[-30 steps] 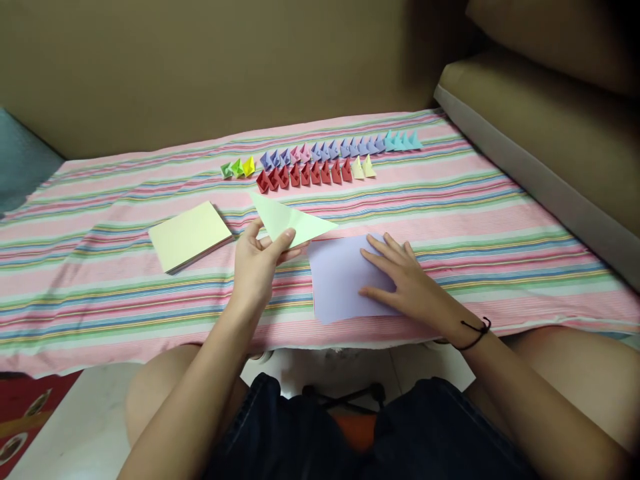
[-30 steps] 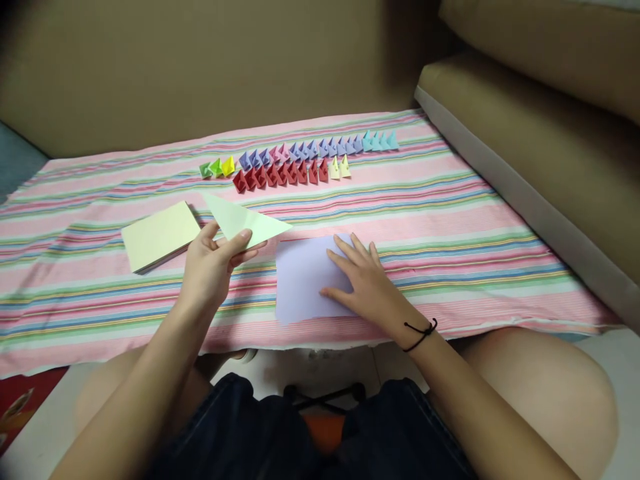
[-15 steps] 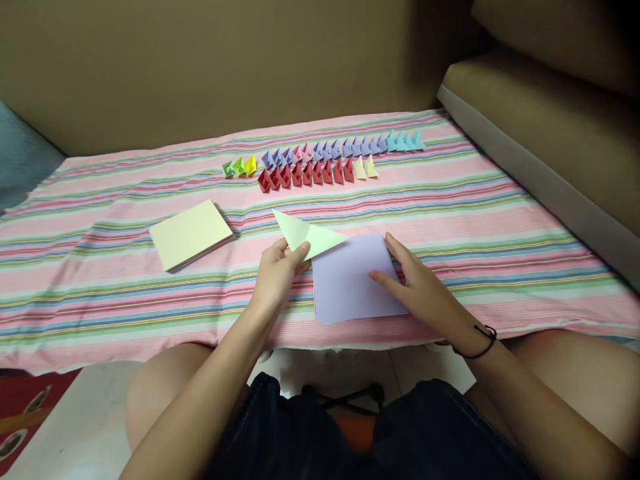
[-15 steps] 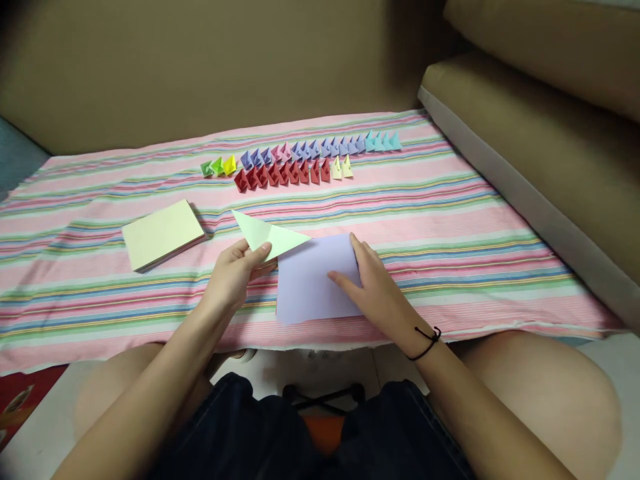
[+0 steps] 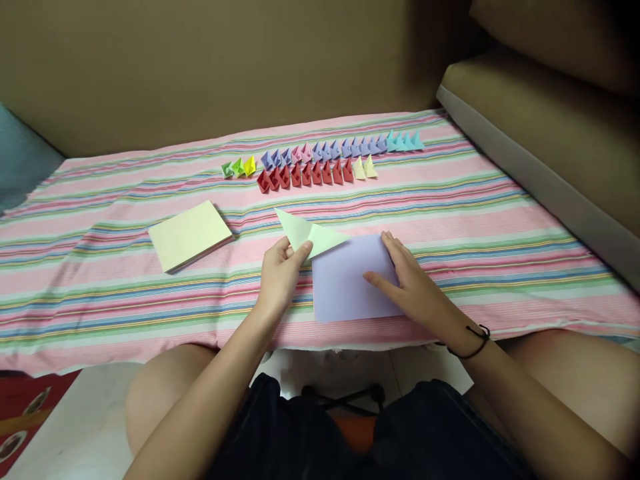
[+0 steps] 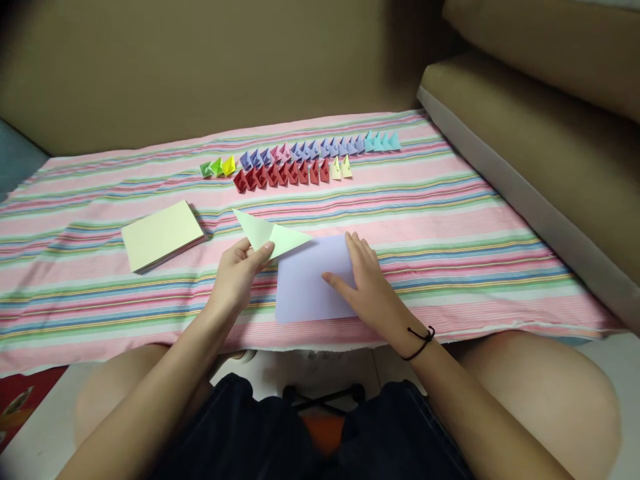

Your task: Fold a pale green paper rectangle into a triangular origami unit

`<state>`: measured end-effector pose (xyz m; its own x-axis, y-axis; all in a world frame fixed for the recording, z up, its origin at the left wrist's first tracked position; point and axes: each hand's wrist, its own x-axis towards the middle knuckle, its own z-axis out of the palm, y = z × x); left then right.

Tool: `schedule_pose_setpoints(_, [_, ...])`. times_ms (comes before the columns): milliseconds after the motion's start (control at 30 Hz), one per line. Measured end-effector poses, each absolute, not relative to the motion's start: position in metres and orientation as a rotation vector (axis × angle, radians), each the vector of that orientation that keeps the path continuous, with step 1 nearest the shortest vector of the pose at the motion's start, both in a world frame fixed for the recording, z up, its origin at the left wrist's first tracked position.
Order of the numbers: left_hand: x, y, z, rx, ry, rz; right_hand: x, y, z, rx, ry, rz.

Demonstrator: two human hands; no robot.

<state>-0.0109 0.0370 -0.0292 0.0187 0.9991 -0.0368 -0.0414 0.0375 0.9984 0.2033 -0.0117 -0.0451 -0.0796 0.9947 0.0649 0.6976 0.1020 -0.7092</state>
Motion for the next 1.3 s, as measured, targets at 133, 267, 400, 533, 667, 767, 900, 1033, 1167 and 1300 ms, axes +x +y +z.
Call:
schedule_pose_setpoints(133, [-0.013, 0.038, -0.028, 1.185, 1.197, 1.203, 0.203, 0.007, -0.049, -1.588, -2.027, 0.479])
schedule_pose_setpoints(267, [-0.014, 0.037, -0.024, 1.208, 1.187, 1.235, 0.203, 0.024, -0.056, -1.57, -2.126, 0.394])
schedule_pose_setpoints(400, [-0.011, 0.033, -0.018, 1.16, 1.151, 1.189, 0.202, 0.024, -0.05, -1.518, -2.063, 0.399])
schedule_pose_setpoints(533, [-0.004, 0.027, -0.012, 1.198, 1.126, 1.098, 0.195, 0.01, -0.03, -1.273, -1.758, 0.846])
schedule_pose_setpoints(667, [0.005, 0.016, -0.01, 1.229, 1.052, 1.016, 0.186, -0.002, -0.02, -1.119, -1.385, 1.287])
schedule_pose_setpoints(767, [0.01, 0.01, -0.01, 1.23, 1.049, 0.956, 0.183, -0.006, -0.021, -1.158, -1.314, 1.283])
schedule_pose_setpoints(900, [0.012, 0.007, -0.01, 1.271, 1.124, 0.892, 0.183, -0.01, -0.022, -1.214, -1.326, 1.267])
schedule_pose_setpoints(1033, [0.009, 0.008, -0.008, 1.319, 1.157, 0.848, 0.19, -0.013, -0.017, -1.271, -1.372, 1.244])
schedule_pose_setpoints(1167, [0.003, 0.013, -0.005, 1.317, 1.202, 0.849, 0.209, -0.011, -0.015, -1.354, -1.337, 1.176])
schedule_pose_setpoints(1300, [0.0, 0.017, -0.004, 1.317, 1.211, 0.832, 0.223, -0.008, -0.015, -1.352, -1.291, 1.1])
